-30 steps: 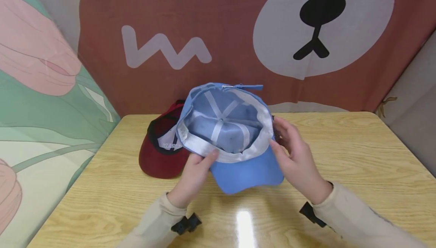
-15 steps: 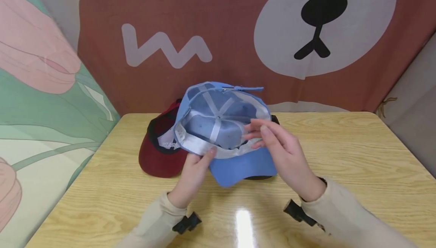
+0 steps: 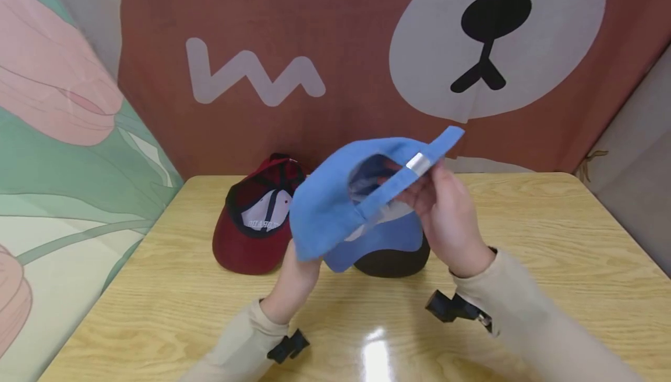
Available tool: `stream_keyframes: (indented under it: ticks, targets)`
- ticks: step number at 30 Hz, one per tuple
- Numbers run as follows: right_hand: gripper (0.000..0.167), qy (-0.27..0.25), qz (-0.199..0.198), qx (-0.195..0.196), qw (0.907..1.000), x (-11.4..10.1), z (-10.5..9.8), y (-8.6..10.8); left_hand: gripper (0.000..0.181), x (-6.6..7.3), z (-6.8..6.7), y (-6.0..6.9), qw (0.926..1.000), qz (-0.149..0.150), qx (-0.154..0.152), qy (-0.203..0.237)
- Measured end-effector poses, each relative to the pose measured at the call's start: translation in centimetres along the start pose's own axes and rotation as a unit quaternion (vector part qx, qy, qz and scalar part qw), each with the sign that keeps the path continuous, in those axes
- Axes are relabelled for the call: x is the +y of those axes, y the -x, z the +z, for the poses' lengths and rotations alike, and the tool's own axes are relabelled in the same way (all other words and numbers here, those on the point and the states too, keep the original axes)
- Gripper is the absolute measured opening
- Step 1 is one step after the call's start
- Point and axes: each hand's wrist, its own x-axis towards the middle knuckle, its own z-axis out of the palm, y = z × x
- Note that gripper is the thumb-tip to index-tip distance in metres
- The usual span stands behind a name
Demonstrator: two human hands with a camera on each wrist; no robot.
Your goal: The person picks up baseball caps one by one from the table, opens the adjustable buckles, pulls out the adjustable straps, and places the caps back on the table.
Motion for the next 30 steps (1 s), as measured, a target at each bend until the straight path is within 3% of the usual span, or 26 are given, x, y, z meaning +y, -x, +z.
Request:
stream_keyframes:
  ticks: [2,3,7,11,14,16,19,21,23,25,27,30]
  targets:
    - [0.04,-0.001,0.01,0.022,0.9997,-0.2,0.0,-0.1,0.021,-0.1,0.0,-0.2,0.9994,0.015,-0.016,0.025]
    - [0.04,-0.001,0.012,0.027,0.9995,-0.4,-0.1,-0.1,0.018,-0.2,-0.1,-0.3,0.9994,0.022,-0.02,0.017]
    - [0.042,-0.045,0.002,0.019,0.9988,-0.9,-0.1,-0.1,0.018,-0.3,-0.3,-0.4,0.9997,0.002,-0.023,0.008]
    - [0.041,-0.091,-0.008,0.001,0.9958,-1.6,0.0,-0.1,0.019,-0.5,-0.5,-0.2,0.9986,-0.012,-0.012,-0.05]
    - [0.039,-0.08,-0.01,-0.002,0.9968,-2.0,0.2,0.0,0.022,-0.7,-0.6,-0.2,0.9968,-0.012,-0.021,-0.076]
    - [0.039,-0.043,-0.016,-0.001,0.9989,-2.2,0.5,0.2,0.019,-0.8,-0.7,-0.2,0.9948,-0.01,-0.04,-0.093]
    - [0.039,-0.004,-0.024,-0.009,0.9997,-2.4,1.0,0.5,0.008,-0.8,-1.1,0.0,0.99,-0.045,-0.082,-0.106]
    - [0.037,0.023,-0.029,-0.007,0.9993,-2.5,1.4,0.8,0.019,-0.6,-1.5,0.1,0.9851,-0.077,-0.108,-0.11]
    - [0.036,0.025,-0.035,-0.011,0.999,-2.5,1.8,1.0,0.035,-0.3,-1.9,0.1,0.9822,-0.103,-0.114,-0.107]
    - [0.035,0.057,-0.042,-0.012,0.9974,-2.5,2.2,1.1,0.049,0.3,-2.2,-0.1,0.9839,-0.097,-0.1,-0.112]
    - [0.034,0.062,-0.054,-0.027,0.9963,-2.3,2.4,1.3,0.055,1.1,-2.5,-0.3,0.9887,-0.086,-0.059,-0.108]
    - [0.034,0.107,-0.062,-0.028,0.9919,-2.1,2.8,1.4,0.044,2.7,-2.8,-0.6,0.9948,-0.041,0.013,-0.092]
